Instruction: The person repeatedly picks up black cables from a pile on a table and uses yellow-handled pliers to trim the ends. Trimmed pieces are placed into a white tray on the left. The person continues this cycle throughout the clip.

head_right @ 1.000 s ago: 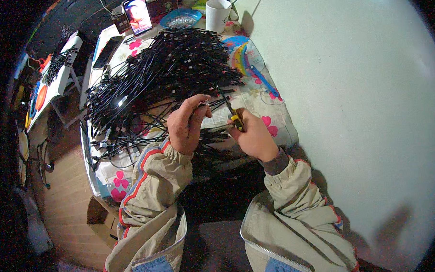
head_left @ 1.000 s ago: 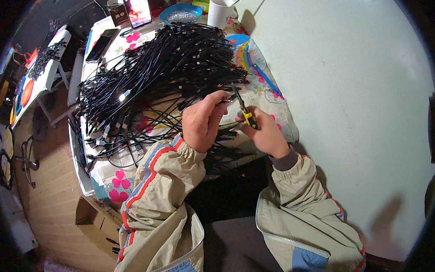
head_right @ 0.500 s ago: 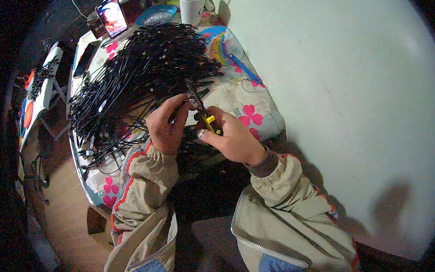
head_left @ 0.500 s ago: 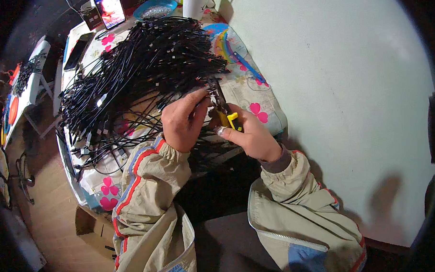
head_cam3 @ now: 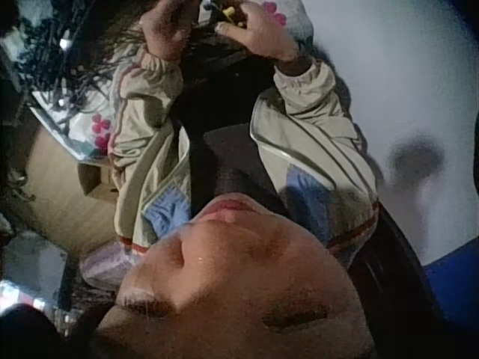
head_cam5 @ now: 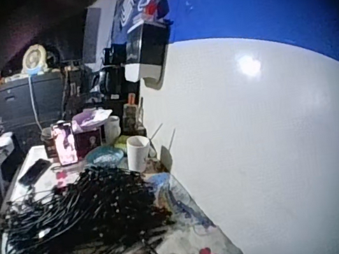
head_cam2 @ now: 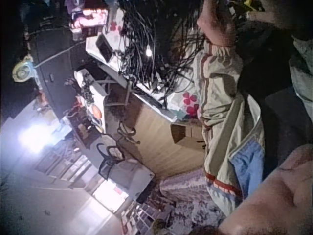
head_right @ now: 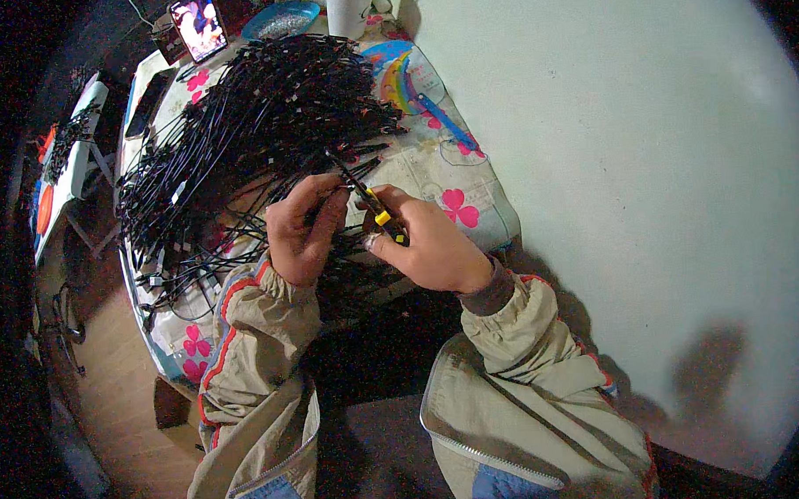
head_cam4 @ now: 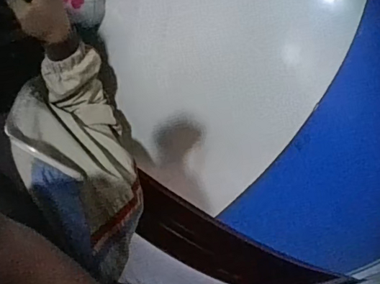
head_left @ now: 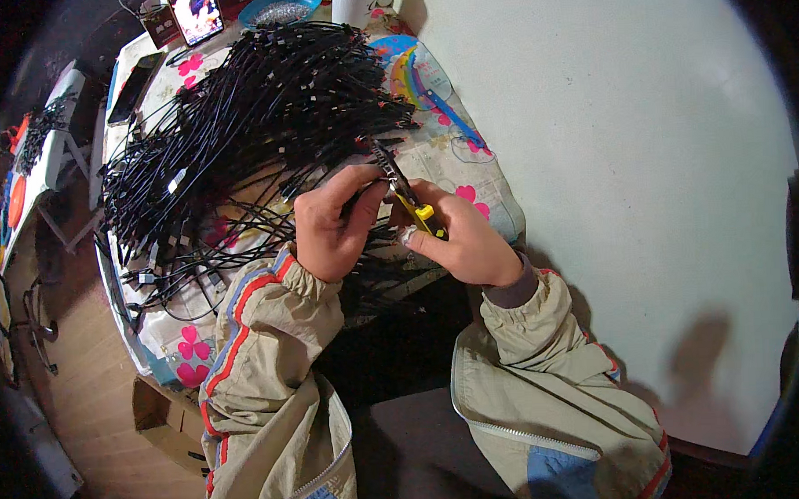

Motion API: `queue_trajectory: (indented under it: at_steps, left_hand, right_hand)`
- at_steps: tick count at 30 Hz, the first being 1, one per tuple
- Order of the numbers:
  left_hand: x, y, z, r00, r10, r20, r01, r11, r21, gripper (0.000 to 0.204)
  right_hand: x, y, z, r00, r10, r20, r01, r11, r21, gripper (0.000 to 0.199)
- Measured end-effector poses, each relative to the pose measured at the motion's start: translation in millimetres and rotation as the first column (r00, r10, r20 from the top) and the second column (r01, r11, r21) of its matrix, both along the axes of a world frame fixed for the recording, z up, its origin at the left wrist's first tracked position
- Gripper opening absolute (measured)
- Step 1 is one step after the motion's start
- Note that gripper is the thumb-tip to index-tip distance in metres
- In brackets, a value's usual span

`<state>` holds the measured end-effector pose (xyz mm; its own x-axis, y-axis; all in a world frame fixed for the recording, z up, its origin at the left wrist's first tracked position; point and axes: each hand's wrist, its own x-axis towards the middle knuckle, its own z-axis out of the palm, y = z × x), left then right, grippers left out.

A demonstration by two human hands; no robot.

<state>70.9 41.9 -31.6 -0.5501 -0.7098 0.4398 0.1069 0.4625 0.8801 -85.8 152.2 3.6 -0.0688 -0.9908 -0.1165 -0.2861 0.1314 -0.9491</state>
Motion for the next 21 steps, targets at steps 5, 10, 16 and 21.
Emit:
queue_trajectory:
  at_steps: [5,10,16,21]
  left_hand:
    - [0.1,0.9,-2.2,1.000,-0.012,-0.017,0.013,0.999,0.048,0.011]
    - [0.7,0.0,-3.7,0.999,-0.037,0.002,0.037,0.996,0.087,0.010]
    - [1.8,-1.5,-6.0,0.993,-0.113,-0.045,0.121,0.962,0.246,0.008]
    - [1.7,-1.8,-9.0,0.995,-0.100,-0.020,0.101,0.962,0.254,0.008]
  right_hand:
    - [-5.7,2.0,-2.5,0.991,0.037,-0.130,-0.032,0.999,0.038,0.038]
    - [-9.2,2.4,-8.3,0.974,0.025,-0.225,-0.027,1.000,-0.008,0.050]
    - [-12.6,4.5,-3.3,0.979,0.043,-0.200,-0.046,0.999,-0.007,0.049]
    - [-7.3,1.7,-3.4,0.964,-0.018,-0.264,0.009,0.999,-0.038,0.046]
